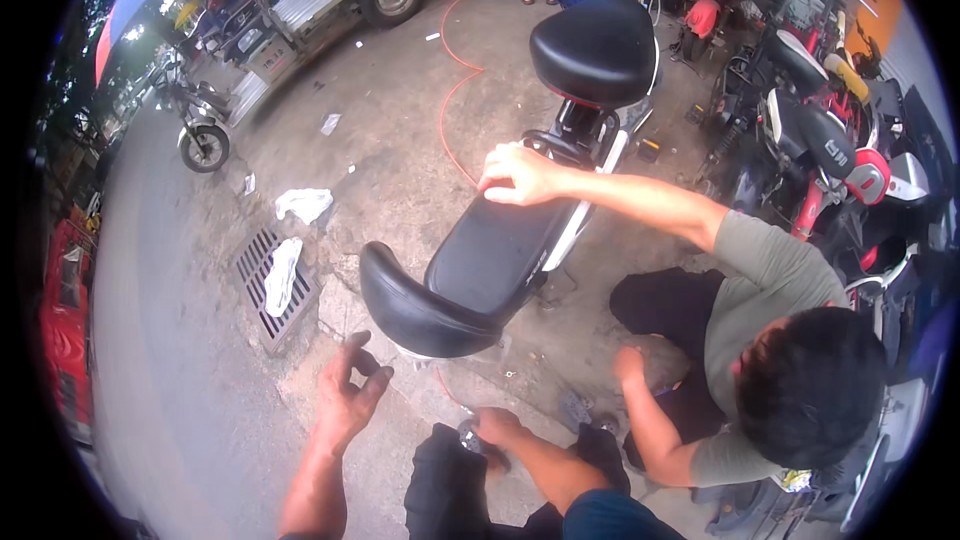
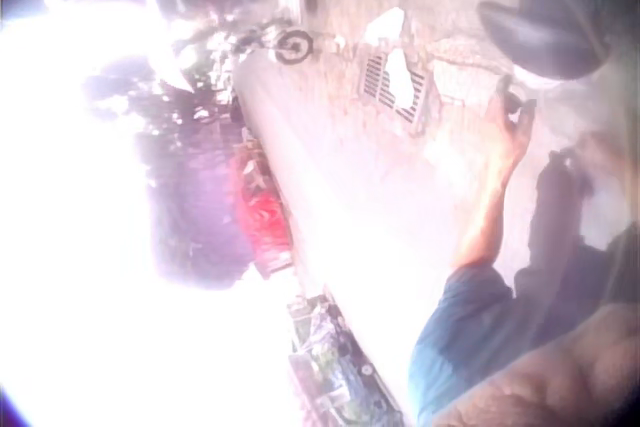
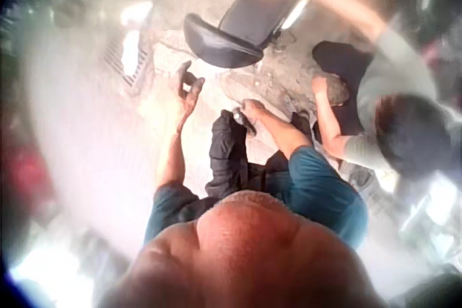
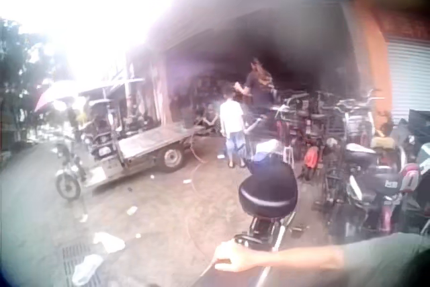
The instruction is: The person attaches an air hose to a scooter's rear tire valve, adjusts the valve using pliers and a small tool by hand, and walks inside a workshop.
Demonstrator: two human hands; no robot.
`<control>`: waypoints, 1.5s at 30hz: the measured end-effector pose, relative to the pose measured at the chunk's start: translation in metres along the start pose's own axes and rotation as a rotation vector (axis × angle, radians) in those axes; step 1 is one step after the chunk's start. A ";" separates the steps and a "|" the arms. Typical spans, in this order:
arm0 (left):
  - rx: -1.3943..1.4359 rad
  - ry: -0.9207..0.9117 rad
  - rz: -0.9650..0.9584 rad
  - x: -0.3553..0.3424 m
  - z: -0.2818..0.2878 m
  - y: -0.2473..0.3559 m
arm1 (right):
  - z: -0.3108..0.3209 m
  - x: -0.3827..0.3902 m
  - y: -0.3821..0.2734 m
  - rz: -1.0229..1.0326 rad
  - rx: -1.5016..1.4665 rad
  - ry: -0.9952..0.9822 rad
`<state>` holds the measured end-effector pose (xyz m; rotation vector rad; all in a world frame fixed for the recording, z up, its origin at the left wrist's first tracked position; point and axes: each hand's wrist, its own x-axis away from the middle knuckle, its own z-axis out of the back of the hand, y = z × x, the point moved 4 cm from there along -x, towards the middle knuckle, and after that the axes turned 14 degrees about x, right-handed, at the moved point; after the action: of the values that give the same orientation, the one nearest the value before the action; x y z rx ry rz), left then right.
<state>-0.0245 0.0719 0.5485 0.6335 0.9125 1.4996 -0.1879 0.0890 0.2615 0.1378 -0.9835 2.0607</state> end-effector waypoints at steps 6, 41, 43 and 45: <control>-0.030 0.067 0.551 0.103 0.087 -0.073 | -0.025 0.129 -0.063 -0.436 -0.172 -0.097; 0.106 0.049 1.382 0.128 0.334 -0.314 | 0.301 -0.210 -0.147 -0.745 -0.001 0.494; -0.136 -0.249 1.394 0.077 0.337 -0.325 | 0.280 -0.152 -0.092 -1.035 -0.071 0.403; 0.382 0.083 1.311 0.008 0.345 -0.353 | 0.274 -0.118 -0.053 -1.272 -0.160 0.233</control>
<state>0.4527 0.1369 0.4412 1.6566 0.8631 2.5083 -0.1372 -0.1563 0.4328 0.3261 -0.6182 0.8048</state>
